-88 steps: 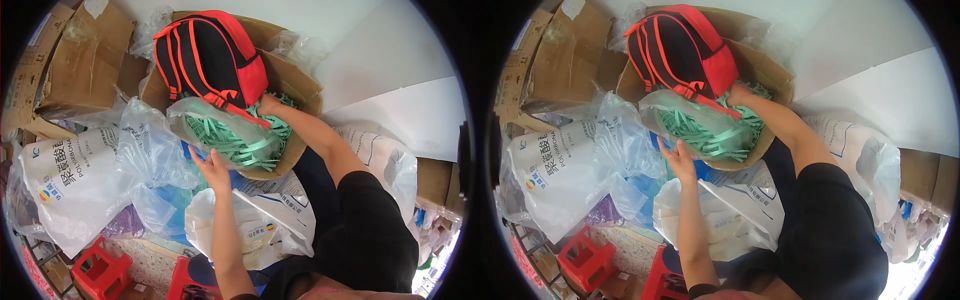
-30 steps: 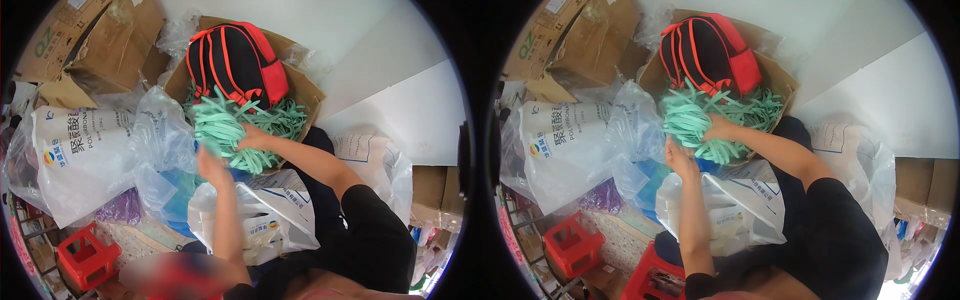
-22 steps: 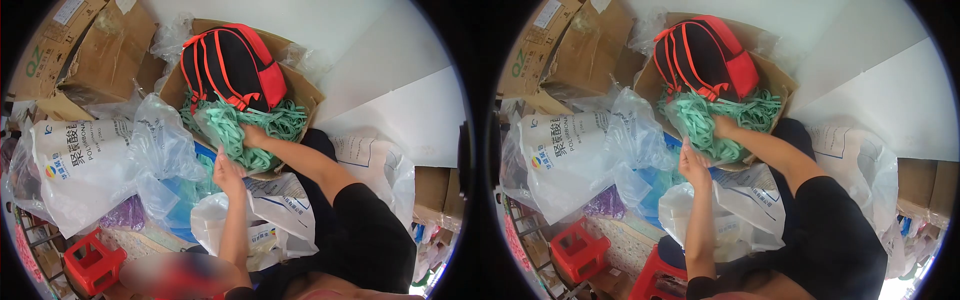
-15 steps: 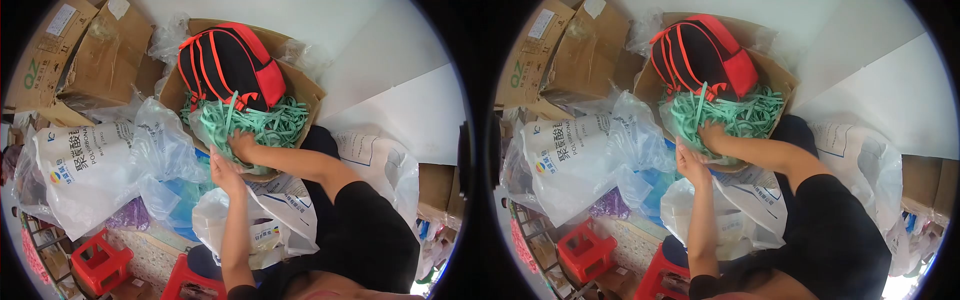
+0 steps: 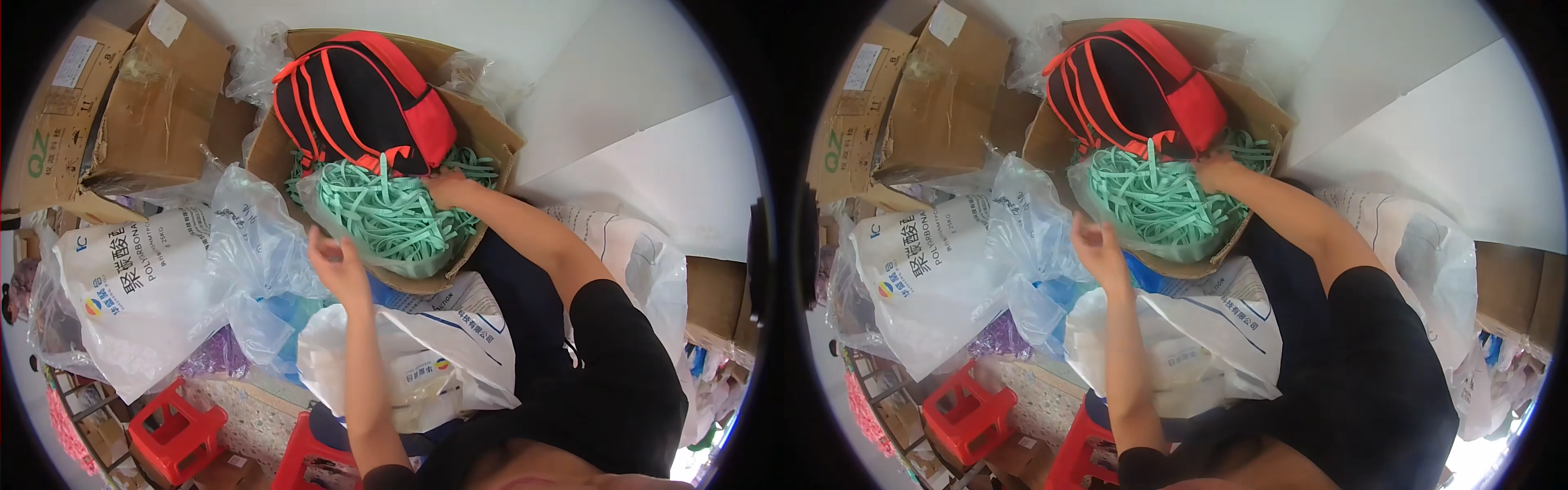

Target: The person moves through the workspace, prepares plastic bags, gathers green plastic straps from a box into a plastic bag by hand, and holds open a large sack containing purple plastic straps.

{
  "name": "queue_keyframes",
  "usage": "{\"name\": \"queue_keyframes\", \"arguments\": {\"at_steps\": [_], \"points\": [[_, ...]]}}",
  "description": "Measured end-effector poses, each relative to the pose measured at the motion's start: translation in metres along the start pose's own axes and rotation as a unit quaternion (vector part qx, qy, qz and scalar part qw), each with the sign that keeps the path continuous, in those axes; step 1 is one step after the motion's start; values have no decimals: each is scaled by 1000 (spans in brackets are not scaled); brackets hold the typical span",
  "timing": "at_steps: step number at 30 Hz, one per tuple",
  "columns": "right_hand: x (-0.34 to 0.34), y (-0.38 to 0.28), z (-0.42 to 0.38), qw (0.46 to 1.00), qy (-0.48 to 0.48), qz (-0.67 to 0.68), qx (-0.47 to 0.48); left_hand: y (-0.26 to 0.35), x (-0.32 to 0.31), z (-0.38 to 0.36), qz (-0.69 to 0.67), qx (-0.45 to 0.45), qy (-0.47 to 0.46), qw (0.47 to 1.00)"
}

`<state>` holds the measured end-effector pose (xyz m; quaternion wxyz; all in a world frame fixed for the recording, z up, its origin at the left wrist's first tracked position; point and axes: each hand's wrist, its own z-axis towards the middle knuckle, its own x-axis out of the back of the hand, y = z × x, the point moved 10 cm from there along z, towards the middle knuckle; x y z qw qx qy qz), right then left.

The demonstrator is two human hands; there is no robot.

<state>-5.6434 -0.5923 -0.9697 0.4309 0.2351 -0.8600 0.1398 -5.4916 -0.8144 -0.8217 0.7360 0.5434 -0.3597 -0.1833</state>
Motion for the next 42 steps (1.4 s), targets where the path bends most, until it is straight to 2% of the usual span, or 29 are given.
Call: {"name": "queue_keyframes", "arguments": {"at_steps": [3, 5, 7, 8, 11, 14, 17, 18, 21, 23, 26, 27, 30, 31, 34, 35, 36, 38, 42], "points": [[-3, 7, 5, 983, 41, 169, -59, 38, -13, 43, 69, -104, 2, 992], [8, -3, -6, 972, -33, 224, -61, 59, -39, 66, 192, -267, -22, 944], [7, 4, -5, 955, -24, 277, -102, 46, -72, 93, 300, -292, -59, 906], [8, 1, -5, 967, -1, 244, -77, 36, -85, 102, 352, -303, -78, 882], [19, -16, -16, 987, 74, 141, 19, -14, -111, 129, 520, -259, -163, 797], [39, -50, -49, 970, 129, 193, 70, -49, -114, 143, 588, -212, -224, 748], [44, -79, -54, 954, 116, 259, 96, -49, -114, 150, 553, -231, -235, 766], [51, -93, -55, 956, 114, 244, 119, -42, -114, 152, 544, -235, -237, 770], [63, -143, -62, 951, 116, 215, 191, 14, -112, 135, 421, -336, -167, 826], [70, -175, -60, 937, 144, 205, 243, 42, -103, 133, 343, -311, -108, 880], [61, -173, -23, 921, 122, 307, 208, 66, -80, 126, 261, -298, -61, 916], [68, -162, -18, 918, 167, 321, 164, 70, -72, 121, 240, -298, -51, 922], [43, -168, 19, 936, 84, 309, 147, 65, -52, 108, 211, -294, -61, 930], [55, -163, 8, 935, 74, 319, 136, 61, -48, 102, 214, -293, -67, 929], [70, -173, -8, 909, 143, 318, 226, 58, -39, 99, 204, -285, -61, 935], [81, -172, -22, 897, 236, 289, 236, 56, -33, 102, 191, -270, -50, 943], [76, -175, -31, 909, 250, 228, 245, 54, -28, 103, 178, -254, -38, 950], [116, -171, -76, 918, 277, 103, 264, 52, -30, 106, 164, -244, -52, 954], [154, -174, -73, 841, 364, 118, 383, 73, -45, 98, 141, -254, -91, 952]]}}
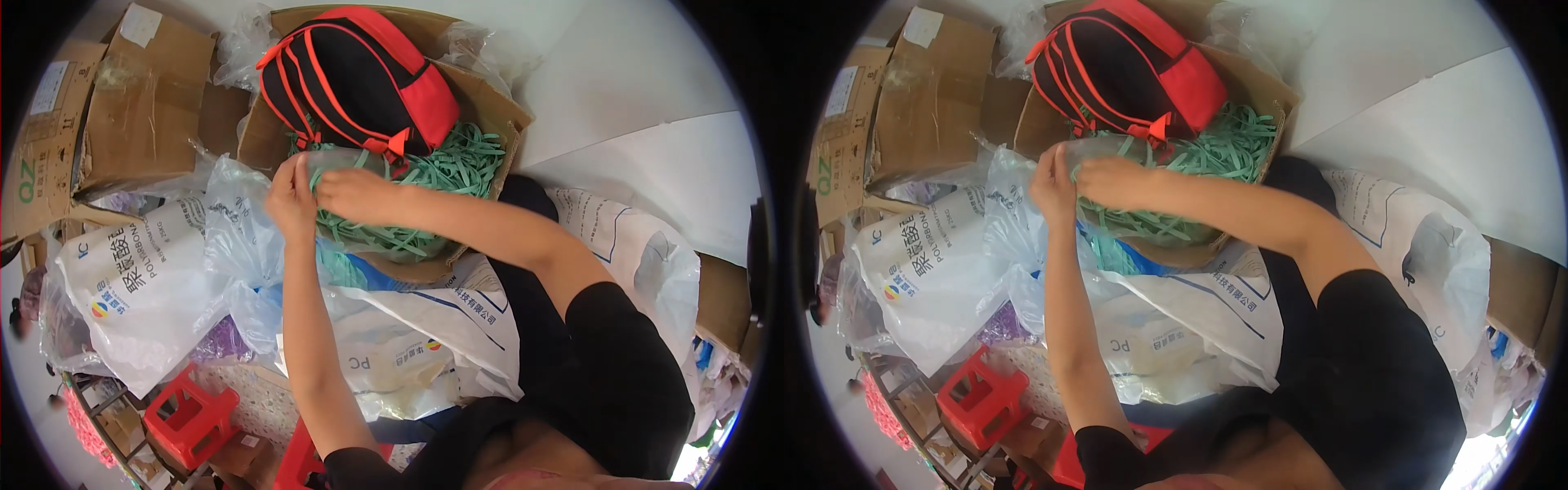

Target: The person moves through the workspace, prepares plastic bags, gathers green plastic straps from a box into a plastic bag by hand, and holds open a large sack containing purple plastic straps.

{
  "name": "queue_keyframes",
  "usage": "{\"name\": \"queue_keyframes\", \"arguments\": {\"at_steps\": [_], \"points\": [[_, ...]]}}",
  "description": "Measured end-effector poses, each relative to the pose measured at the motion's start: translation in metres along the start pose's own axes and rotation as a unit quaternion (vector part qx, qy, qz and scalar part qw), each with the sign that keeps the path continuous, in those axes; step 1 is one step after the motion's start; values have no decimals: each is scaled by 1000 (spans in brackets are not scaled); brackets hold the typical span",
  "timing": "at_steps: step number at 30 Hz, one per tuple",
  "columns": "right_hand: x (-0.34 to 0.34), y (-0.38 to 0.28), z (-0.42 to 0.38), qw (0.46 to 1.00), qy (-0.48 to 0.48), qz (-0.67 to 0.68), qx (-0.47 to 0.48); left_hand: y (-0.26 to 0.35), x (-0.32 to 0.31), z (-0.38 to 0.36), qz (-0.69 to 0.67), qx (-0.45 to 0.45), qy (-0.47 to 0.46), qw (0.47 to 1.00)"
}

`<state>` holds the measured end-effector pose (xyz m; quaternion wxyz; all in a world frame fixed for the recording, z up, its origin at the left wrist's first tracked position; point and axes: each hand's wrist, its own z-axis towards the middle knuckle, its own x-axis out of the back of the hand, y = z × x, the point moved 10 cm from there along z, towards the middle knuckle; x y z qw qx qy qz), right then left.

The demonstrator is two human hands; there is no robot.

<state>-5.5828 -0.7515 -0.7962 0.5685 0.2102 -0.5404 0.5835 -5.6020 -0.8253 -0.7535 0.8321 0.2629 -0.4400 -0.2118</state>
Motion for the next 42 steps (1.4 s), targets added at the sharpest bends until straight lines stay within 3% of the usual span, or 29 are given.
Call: {"name": "queue_keyframes", "arguments": {"at_steps": [2, 4, 5, 6, 7, 9, 11, 14, 17, 21, 26, 30, 33, 36, 37, 40, 42], "points": [[-18, 27, 22, 985, 99, -135, 45, 12, -1, -5, 21, 2, 3, 1000], [7, 39, 25, 965, 36, -258, 28, 39, 2, -11, 84, -38, 28, 995], [-9, 60, 24, 950, -78, -302, 26, 46, -8, -22, 95, -82, 2, 992], [-25, 87, 18, 920, -189, -343, 25, 54, -22, -36, 71, -89, -56, 992], [-23, 101, 10, 937, -121, -325, 51, 67, -36, -56, 46, -95, -112, 988], [-21, 92, -10, 914, -162, -353, 113, 51, -90, -114, 121, -14, -323, 938], [-37, 91, -21, 894, -190, -383, 136, 54, -115, -163, 169, -74, -411, 893], [-54, 100, -36, 880, -247, -387, 125, 63, -117, -170, 209, -95, -390, 892], [-16, 93, -30, 915, -141, -349, 146, 37, -136, -179, 343, -104, -443, 822], [39, 97, -12, 934, -85, -308, 162, 29, -133, -170, 262, -53, -393, 880], [74, 109, -16, 949, -23, -274, 154, 19, -65, -133, 139, 80, -307, 938], [29, 88, -40, 903, -138, -343, 217, 14, -33, -111, 104, 124, -235, 959], [-1, 66, -61, 901, -108, -328, 262, 9, -17, -102, 104, 142, -211, 962], [-19, 67, -76, 904, -277, -296, 137, 13, -23, -103, 171, 135, -294, 931], [-25, 69, -77, 916, -224, -304, 136, 14, -24, -103, 172, 120, -297, 932], [-62, 119, -79, 912, -257, -320, 29, 13, -31, -107, 182, 87, -305, 931], [-36, 117, -79, 910, -337, -242, 3, 10, -28, -111, 197, 90, -309, 926]]}}
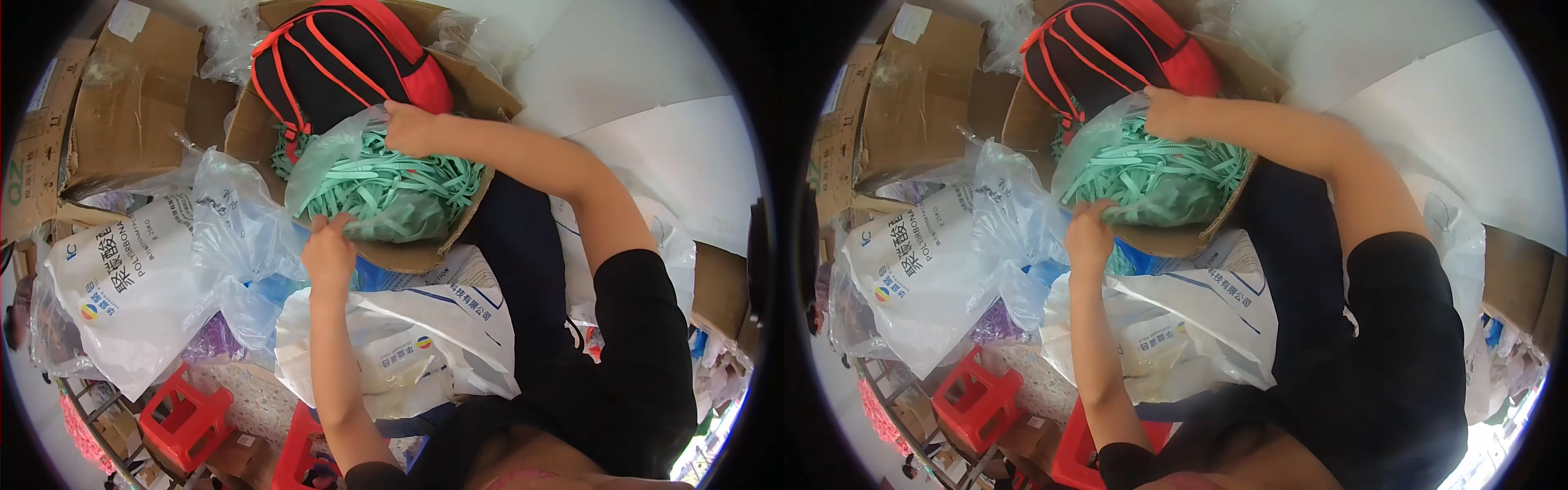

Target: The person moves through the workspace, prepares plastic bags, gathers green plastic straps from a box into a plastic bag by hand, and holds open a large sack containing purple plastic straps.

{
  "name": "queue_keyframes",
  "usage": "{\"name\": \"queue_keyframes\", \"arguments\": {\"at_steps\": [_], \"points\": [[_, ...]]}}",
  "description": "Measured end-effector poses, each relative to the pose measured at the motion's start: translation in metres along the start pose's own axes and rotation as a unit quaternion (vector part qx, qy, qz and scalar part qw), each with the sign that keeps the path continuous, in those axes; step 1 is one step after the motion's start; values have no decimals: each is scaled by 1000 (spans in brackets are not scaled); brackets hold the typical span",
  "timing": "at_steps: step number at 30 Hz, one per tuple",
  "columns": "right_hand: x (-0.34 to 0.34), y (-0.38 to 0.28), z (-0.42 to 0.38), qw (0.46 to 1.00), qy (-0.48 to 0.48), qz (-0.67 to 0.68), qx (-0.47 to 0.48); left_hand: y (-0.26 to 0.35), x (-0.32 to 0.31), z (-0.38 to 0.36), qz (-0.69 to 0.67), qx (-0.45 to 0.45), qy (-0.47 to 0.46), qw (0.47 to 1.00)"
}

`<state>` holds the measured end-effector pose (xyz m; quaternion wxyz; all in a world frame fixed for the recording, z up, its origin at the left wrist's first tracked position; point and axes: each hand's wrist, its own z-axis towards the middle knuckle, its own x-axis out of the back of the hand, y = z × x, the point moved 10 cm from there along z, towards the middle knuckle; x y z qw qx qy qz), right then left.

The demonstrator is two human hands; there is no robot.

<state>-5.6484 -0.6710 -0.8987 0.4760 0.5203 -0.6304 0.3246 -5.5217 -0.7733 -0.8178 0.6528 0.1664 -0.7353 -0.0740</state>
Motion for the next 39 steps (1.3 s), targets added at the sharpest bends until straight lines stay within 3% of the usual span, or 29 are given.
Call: {"name": "queue_keyframes", "arguments": {"at_steps": [1, 4, 7, 8, 9, 12, 15, 16, 18, 19, 21, 26, 27, 30, 33, 36, 38, 39], "points": [[15, 6, -11, 998, -39, 38, 12, -3, -1, 0, 16, 7, 1, 1000], [56, 42, -34, 966, 44, 254, 6, -7, -5, -1, 68, 12, -5, 998], [73, 62, -40, 928, 152, 338, -43, 16, -9, 0, 138, -57, 10, 989], [83, 67, -41, 906, 194, 372, -58, 30, -6, -3, 171, -100, 42, 979], [58, 74, -33, 825, 74, 547, -116, 45, -6, -8, 203, -143, 72, 966], [59, 81, -28, 764, 120, 619, -138, 79, -27, -21, 188, -184, 44, 964], [72, 82, -26, 704, 194, 674, -109, 81, -79, -22, 181, -153, -55, 970], [77, 79, -27, 680, 212, 694, -102, 81, -84, -19, 165, -155, -40, 973], [103, 72, -38, 848, 261, 443, -124, 80, -91, -13, 133, -161, -6, 978], [116, 65, -44, 903, 278, 299, -131, 89, -76, -15, 101, -188, 38, 976], [135, 50, -55, 907, 317, 271, -63, 102, -38, -27, 41, -240, 121, 962], [137, -6, -77, 925, 331, 187, 12, 102, -50, -31, 16, -240, 60, 969], [127, -15, -75, 940, 294, 171, 0, 106, -57, -32, 29, -250, 44, 967], [71, -24, -65, 962, 14, 243, -125, 92, -85, -26, 38, -188, -1, 981], [2, -34, -61, 957, -49, 222, -178, 91, -85, -24, 12, -177, 5, 984], [-3, -40, -56, 948, 161, 228, -153, 100, -75, -29, -24, -222, 11, 975], [-12, -35, -51, 894, 157, 394, -143, 102, -67, -34, -67, -236, 35, 969], [-29, -32, -52, 875, 95, 448, -158, 103, -63, -37, -88, -244, 44, 965]]}}
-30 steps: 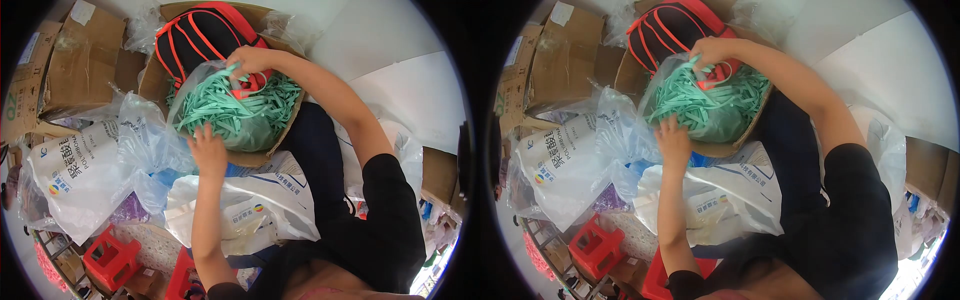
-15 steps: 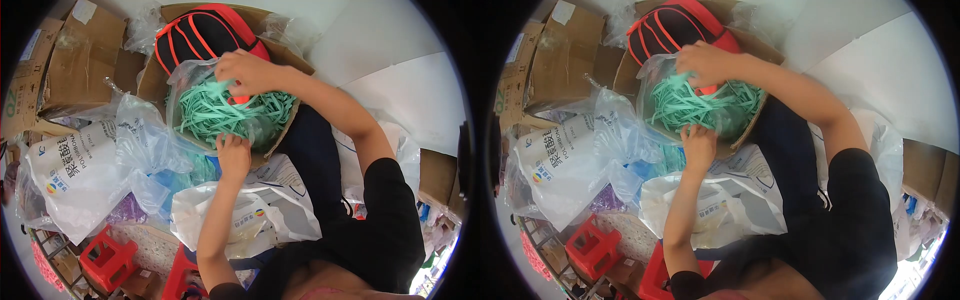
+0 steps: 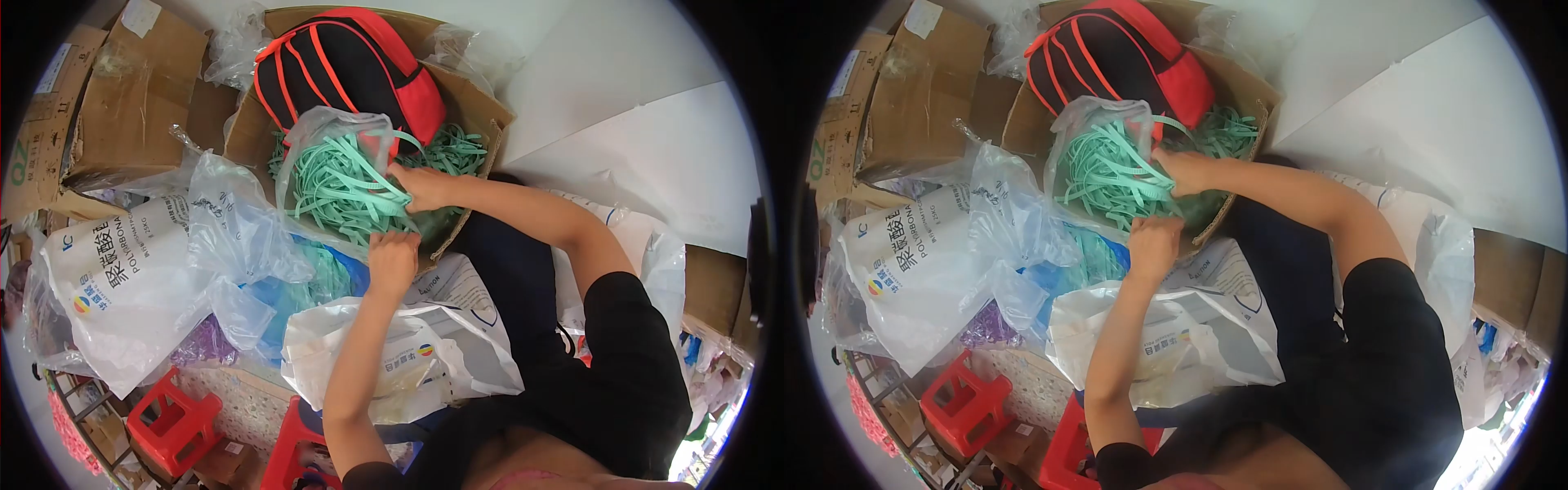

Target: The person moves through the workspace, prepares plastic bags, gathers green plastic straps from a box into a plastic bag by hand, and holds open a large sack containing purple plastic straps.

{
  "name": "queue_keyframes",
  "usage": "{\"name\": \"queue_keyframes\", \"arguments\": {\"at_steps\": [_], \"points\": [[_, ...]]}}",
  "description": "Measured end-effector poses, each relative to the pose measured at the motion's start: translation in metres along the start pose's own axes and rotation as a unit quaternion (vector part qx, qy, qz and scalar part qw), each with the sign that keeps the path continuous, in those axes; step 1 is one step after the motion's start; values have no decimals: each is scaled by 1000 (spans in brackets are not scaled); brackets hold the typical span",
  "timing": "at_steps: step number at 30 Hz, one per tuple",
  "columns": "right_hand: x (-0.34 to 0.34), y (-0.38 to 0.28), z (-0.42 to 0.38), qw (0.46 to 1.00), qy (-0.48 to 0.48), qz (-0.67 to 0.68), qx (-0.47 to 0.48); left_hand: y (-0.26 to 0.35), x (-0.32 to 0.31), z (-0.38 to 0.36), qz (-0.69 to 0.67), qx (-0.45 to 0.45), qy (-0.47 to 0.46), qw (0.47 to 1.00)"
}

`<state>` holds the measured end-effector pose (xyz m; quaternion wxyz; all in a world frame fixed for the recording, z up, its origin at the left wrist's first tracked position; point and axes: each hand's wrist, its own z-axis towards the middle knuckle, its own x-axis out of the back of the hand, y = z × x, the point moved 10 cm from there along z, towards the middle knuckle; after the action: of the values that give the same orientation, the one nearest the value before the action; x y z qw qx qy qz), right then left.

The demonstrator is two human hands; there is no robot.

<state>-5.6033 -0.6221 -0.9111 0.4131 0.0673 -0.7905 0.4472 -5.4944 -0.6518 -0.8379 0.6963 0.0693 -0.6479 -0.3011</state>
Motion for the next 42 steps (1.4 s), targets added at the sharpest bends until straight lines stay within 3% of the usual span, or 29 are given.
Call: {"name": "queue_keyframes", "arguments": {"at_steps": [1, 3, 5, 6, 9, 11, 13, 15, 19, 20, 22, 24, 28, 33, 34, 36, 37, 39, 40, 42], "points": [[1, -1, -5, 996, -54, 44, -49, 2, 5, 0, 0, 3, 11, 1000], [14, -9, -7, 999, -35, -8, -22, 7, 16, 3, -1, 10, 39, 999], [28, -20, -5, 993, -49, -109, 19, 9, 4, 3, 4, 10, -9, 1000], [39, -29, -6, 994, -47, -96, 34, 10, -3, 1, 7, 11, -33, 999], [52, -48, 3, 976, 52, -60, 203, 9, -19, -5, 21, 47, -57, 997], [52, -60, 14, 994, -38, 96, 39, -3, -29, -6, -4, 114, -82, 990], [40, -68, 13, 968, -88, 189, -143, -6, -31, -8, -32, 152, -84, 984], [13, -87, 26, 995, -52, 68, -45, -4, -23, -6, -58, 160, -59, 984], [28, -107, 24, 991, 19, -108, 82, 15, -15, -4, 23, 34, -35, 999], [57, -102, 14, 996, 16, -90, 4, 20, -13, -4, 31, 18, -36, 999], [92, -74, 3, 974, 39, -211, -71, 24, -10, -4, 30, 4, -30, 999], [103, -36, -7, 969, 6, -196, -152, 25, -5, -3, 12, 4, -14, 1000], [86, 36, -2, 966, 86, -128, -206, 24, -4, -1, -4, 6, -16, 1000], [94, 29, -11, 943, 251, -198, -92, 25, -1, 0, -54, -30, 14, 998], [98, 22, -13, 938, 269, -208, -67, 17, 3, 2, -82, 15, 35, 996], [113, 23, -22, 940, 327, -89, -49, 2, 8, 3, -137, 107, 74, 982], [123, 19, -26, 934, 353, -30, -38, -5, 4, 4, -123, 148, 41, 980], [108, 20, -16, 962, 253, 82, -57, -17, -3, 3, -94, 228, -23, 969], [99, 16, -14, 968, 201, 137, -67, -15, -6, 4, -90, 215, -27, 972], [80, -17, -19, 993, 94, 38, -53, -12, -13, 5, -81, 187, -37, 978]]}}
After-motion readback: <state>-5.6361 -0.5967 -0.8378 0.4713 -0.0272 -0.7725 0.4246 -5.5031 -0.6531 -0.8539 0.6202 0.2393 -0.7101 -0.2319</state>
